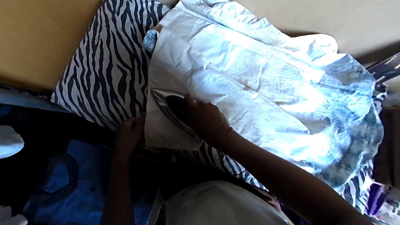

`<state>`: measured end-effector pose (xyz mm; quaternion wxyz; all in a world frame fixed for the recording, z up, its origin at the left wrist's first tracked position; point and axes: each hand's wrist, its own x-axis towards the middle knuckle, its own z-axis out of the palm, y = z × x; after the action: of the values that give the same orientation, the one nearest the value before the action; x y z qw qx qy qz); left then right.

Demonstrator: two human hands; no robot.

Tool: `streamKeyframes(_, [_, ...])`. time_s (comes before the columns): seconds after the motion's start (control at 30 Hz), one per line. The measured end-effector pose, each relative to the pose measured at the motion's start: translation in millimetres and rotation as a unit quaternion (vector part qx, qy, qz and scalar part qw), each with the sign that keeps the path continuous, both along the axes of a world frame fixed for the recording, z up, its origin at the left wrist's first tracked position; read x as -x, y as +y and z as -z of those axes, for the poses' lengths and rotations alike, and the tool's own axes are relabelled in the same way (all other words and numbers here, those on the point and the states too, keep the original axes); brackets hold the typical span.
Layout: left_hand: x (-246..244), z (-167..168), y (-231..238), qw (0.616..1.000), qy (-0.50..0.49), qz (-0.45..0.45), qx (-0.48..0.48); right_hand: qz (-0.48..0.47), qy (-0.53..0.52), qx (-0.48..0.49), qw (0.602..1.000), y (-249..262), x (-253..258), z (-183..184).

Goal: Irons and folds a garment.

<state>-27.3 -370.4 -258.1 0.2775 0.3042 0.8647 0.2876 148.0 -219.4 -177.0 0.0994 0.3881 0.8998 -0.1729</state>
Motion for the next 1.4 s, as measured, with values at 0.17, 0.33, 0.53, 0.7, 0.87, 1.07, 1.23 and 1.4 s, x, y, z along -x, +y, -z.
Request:
streamKeyframes(0.17, [-14,-2,-37,0.988,-0.149,-0.032,-0.035,-0.053,0.023,-0.051,0.997,-47,-81,15])
streamKeyframes(0.33, [-28,5,-29,0.939,-0.283,-0.164,-0.102,-0.027,-0.016,-0.021,0.999,-28,-45,3])
streamKeyframes(0.53, [-23,3,-28,0.909,-0.357,-0.172,-0.129,-0.021,-0.009,-0.028,0.999,-25,-62,8])
streamKeyframes(0.7, [-21,12,-28,0.933,-0.310,-0.135,-0.125,-0.046,-0.056,0.000,0.997,-29,-66,-1])
streamKeyframes(0.87, [-28,14,-27,0.963,-0.210,-0.140,-0.091,-0.044,-0.018,-0.017,0.999,1,6,-2])
streamKeyframes(1.07, [-34,6,-49,0.957,-0.246,-0.131,-0.083,-0.061,0.035,-0.027,0.997,23,58,-4])
streamKeyframes(1.23, [-46,4,-56,0.944,-0.243,-0.186,-0.124,-0.185,-0.085,0.039,0.978,-26,-2,-7])
streamKeyframes(1.4, [-55,12,-55,0.947,-0.201,-0.210,-0.140,-0.152,-0.007,-0.033,0.988,7,52,0])
